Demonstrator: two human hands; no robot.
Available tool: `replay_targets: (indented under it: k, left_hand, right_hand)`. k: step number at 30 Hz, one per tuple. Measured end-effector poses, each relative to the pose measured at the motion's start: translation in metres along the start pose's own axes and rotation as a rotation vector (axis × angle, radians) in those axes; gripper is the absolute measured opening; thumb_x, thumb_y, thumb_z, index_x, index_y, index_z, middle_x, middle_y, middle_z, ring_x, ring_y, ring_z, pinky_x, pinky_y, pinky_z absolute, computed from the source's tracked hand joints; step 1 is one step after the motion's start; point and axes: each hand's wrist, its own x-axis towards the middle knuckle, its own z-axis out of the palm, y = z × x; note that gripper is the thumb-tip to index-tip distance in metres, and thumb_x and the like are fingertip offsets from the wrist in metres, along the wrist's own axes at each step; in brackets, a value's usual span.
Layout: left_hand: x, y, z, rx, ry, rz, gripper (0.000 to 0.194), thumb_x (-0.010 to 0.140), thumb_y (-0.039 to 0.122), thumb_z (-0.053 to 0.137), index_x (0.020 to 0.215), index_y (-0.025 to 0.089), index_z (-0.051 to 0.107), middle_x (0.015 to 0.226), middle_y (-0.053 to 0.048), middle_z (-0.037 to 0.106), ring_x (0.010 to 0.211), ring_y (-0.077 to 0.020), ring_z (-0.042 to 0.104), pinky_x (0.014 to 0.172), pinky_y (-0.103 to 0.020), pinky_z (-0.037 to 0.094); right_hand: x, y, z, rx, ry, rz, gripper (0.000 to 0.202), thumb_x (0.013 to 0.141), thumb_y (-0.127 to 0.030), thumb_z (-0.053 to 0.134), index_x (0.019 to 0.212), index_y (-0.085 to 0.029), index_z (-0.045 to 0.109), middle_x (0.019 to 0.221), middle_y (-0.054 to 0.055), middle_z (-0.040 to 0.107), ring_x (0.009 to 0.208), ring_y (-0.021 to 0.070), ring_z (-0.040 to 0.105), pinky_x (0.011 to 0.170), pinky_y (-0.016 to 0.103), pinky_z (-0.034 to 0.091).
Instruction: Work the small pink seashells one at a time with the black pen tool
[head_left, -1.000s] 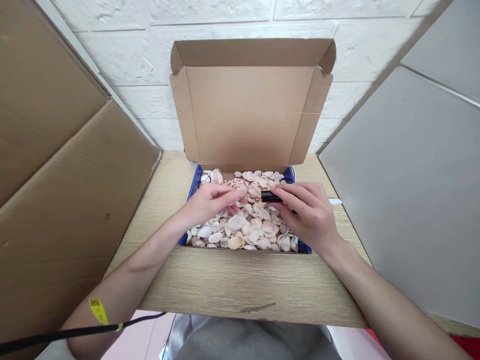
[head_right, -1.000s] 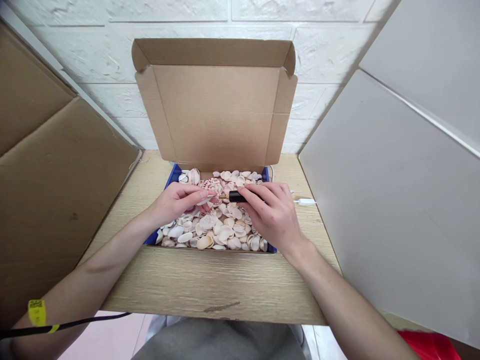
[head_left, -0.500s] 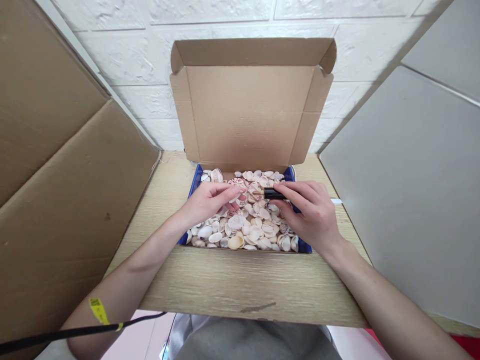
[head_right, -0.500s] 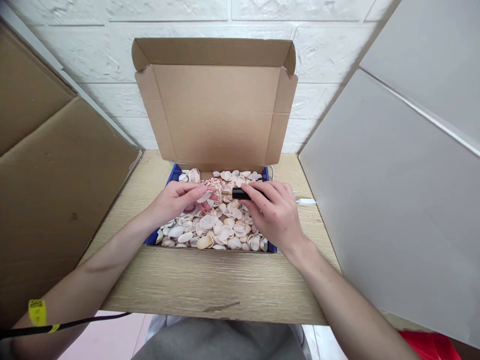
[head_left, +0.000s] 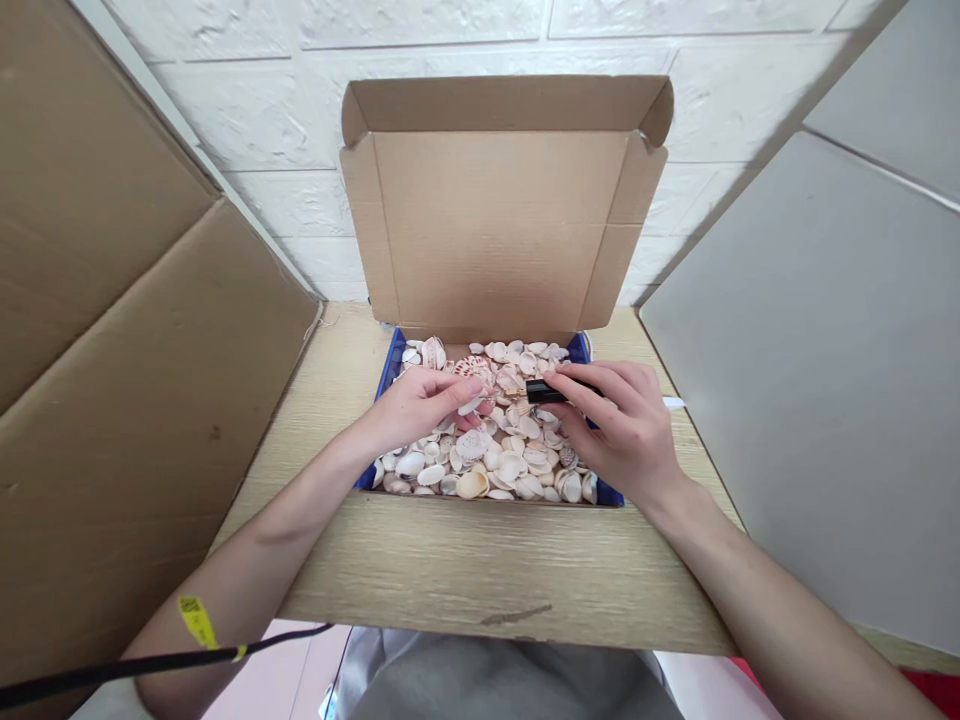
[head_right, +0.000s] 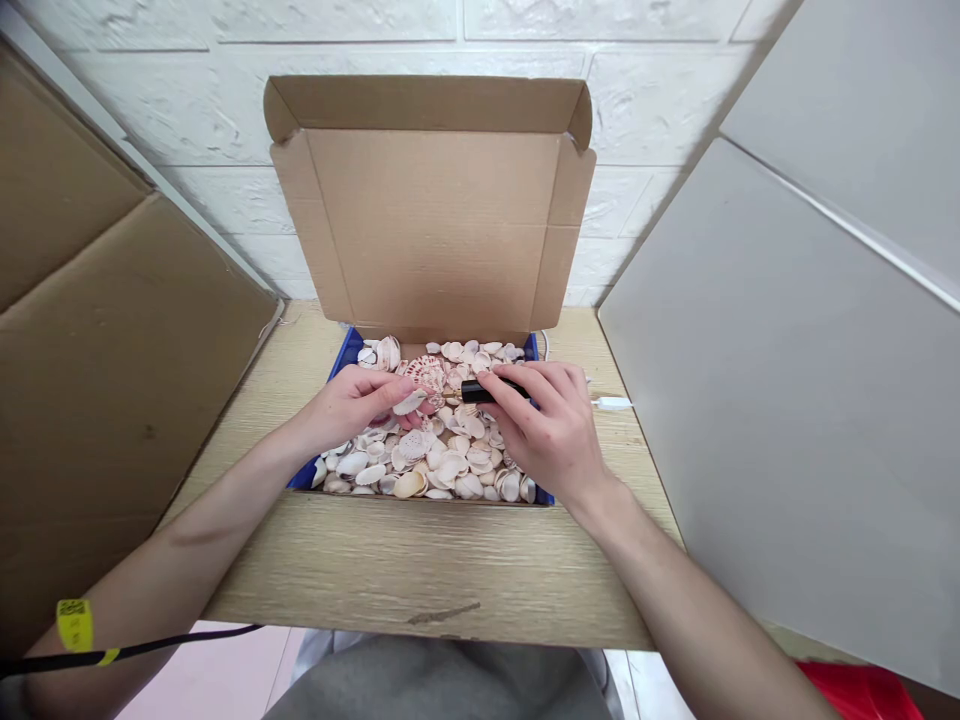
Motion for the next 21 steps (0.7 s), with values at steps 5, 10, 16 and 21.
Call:
replay_targets:
  k: [5, 10, 16, 21]
  left_hand:
    - [-0.0002, 0.0005, -0.0008, 0.003, -0.011, 0.021, 0.044, 0.082, 0.054, 0.061, 0.087, 0.013, 0.075, 0.075, -0.007, 0.074, 0.062, -0.0136, 0.066, 0.049, -0.019, 0.045]
    - [-0.0004, -0.0011, -0.0002, -0.079, -0.008, 0.057, 0.040, 0.083, 0.047, 0.064, 0.105, 0.014, 0.071, 0.102, -0.010, 0.075, 0.080, -0.0175, 0.070, 0.058, -0.021, 0.051]
    - [0.0000, -0.0011, 0.0016, -0.106, 0.013, 0.071, 0.034, 0.081, 0.038, 0.068, 0.104, 0.013, 0.070, 0.102, -0.010, 0.075, 0.088, -0.0193, 0.071, 0.068, -0.025, 0.055]
    - [0.0011, -0.0019, 0.0017, -0.091, -0.005, 0.049, 0.036, 0.080, 0.042, 0.068, 0.101, 0.014, 0.071, 0.094, -0.009, 0.076, 0.086, -0.0203, 0.071, 0.070, -0.028, 0.057]
  right_hand:
    - [-0.0006, -0.0002, 0.0002, 0.005, -0.039, 0.035, 0.029, 0.083, -0.020, 0.068, 0.111, -0.021, 0.061, 0.100, 0.008, 0.071, 0.085, 0.0217, 0.065, 0.074, 0.037, 0.050]
    - [-0.0022, -0.0015, 0.0006, 0.028, -0.086, 0.098, 0.025, 0.086, -0.028, 0.064, 0.109, -0.018, 0.064, 0.100, 0.010, 0.071, 0.086, 0.0215, 0.066, 0.073, 0.035, 0.053]
    - [-0.0012, -0.0005, -0.0002, 0.036, -0.110, 0.066, 0.024, 0.088, -0.028, 0.063, 0.109, -0.017, 0.063, 0.089, 0.008, 0.070, 0.077, 0.0195, 0.064, 0.067, 0.033, 0.052]
    - [0.0002, 0.0009, -0.0017, -0.004, -0.051, -0.012, 0.031, 0.085, -0.023, 0.066, 0.115, -0.023, 0.059, 0.094, 0.006, 0.071, 0.079, 0.0188, 0.063, 0.068, 0.034, 0.047]
